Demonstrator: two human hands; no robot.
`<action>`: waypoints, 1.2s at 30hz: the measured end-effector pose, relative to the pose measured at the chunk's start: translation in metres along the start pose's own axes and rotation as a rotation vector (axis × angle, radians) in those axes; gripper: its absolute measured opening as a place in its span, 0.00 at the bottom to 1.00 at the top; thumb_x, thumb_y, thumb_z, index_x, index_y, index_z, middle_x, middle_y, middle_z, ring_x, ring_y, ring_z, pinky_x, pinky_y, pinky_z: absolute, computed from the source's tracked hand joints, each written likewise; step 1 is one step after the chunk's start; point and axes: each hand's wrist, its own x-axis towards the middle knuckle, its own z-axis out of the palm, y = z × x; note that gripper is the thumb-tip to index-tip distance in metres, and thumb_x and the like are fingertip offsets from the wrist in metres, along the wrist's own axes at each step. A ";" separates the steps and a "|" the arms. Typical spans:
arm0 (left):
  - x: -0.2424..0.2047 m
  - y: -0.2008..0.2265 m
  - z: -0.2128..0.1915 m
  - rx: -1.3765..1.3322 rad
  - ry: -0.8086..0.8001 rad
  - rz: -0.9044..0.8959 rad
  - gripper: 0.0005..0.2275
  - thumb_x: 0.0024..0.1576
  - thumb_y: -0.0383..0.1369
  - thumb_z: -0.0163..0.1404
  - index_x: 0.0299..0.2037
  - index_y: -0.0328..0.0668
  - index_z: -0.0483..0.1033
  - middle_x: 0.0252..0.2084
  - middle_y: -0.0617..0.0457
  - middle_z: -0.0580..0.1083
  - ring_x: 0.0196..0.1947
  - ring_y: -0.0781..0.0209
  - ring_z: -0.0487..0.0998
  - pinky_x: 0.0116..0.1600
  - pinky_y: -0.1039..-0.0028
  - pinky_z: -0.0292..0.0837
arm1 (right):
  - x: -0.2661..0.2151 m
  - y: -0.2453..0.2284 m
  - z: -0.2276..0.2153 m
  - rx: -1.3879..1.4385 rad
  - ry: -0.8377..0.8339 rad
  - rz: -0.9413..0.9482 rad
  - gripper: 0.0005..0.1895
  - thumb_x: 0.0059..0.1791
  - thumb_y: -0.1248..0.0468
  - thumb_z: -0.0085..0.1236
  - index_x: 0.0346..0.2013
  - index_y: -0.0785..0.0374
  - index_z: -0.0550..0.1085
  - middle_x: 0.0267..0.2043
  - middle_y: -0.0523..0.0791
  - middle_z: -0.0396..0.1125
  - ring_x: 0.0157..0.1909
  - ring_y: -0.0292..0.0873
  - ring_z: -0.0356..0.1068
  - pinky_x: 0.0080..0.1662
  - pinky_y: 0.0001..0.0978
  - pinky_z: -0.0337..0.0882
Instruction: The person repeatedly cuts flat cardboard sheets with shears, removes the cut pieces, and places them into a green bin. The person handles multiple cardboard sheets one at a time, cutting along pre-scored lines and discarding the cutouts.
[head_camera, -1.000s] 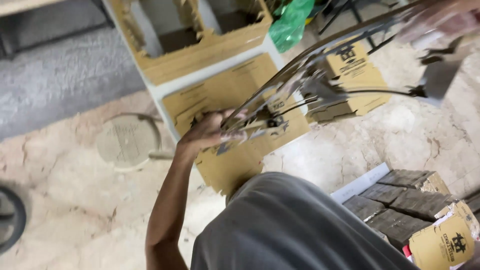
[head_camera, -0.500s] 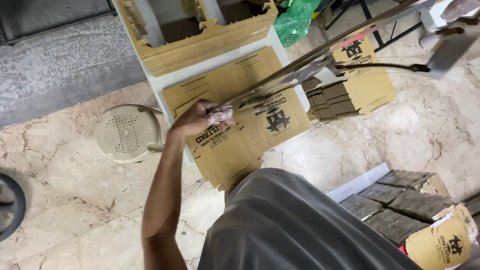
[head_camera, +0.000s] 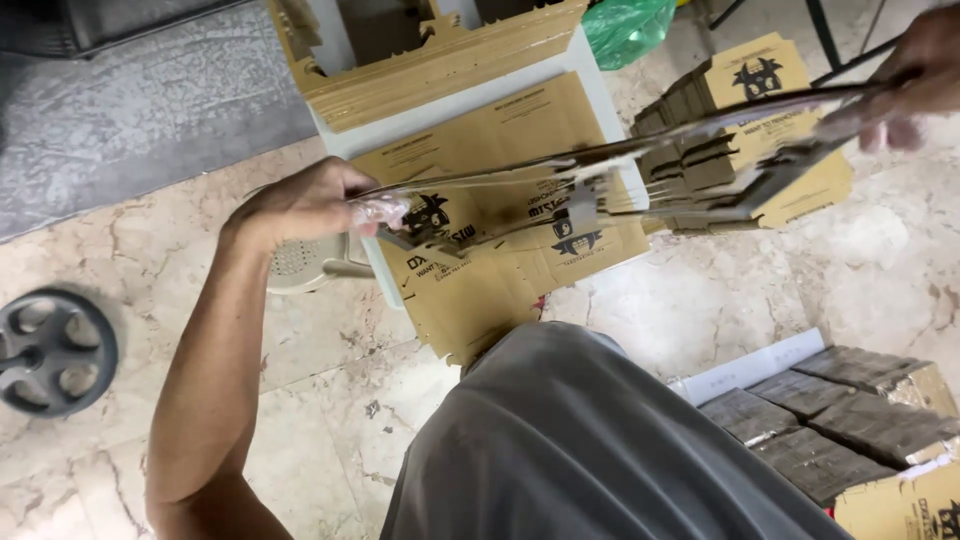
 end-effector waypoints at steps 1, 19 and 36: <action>0.009 -0.018 0.000 -0.035 0.037 0.047 0.08 0.60 0.29 0.56 0.47 0.42 0.84 0.30 0.51 0.82 0.27 0.68 0.78 0.36 0.82 0.72 | -0.014 -0.004 0.037 0.020 -0.011 0.007 0.23 0.62 0.69 0.17 0.57 0.92 0.55 0.61 0.59 0.50 0.71 0.47 0.58 0.77 0.37 0.61; -0.029 0.048 -0.019 0.006 0.060 -0.125 0.15 0.61 0.44 0.53 0.37 0.46 0.90 0.24 0.52 0.82 0.14 0.70 0.52 0.24 0.79 0.50 | 0.092 -0.032 0.036 0.028 -0.084 0.059 0.30 0.62 0.65 0.31 0.62 1.01 0.48 0.68 0.66 0.52 0.70 0.59 0.59 0.70 0.44 0.69; -0.051 0.013 0.026 0.239 0.643 0.470 0.10 0.60 0.29 0.61 0.27 0.37 0.77 0.47 0.46 0.78 0.56 0.51 0.76 0.77 0.53 0.55 | 0.221 -0.040 0.067 -0.617 -0.051 -1.570 0.13 0.66 0.58 0.51 0.43 0.64 0.72 0.27 0.46 0.59 0.27 0.41 0.59 0.33 0.33 0.64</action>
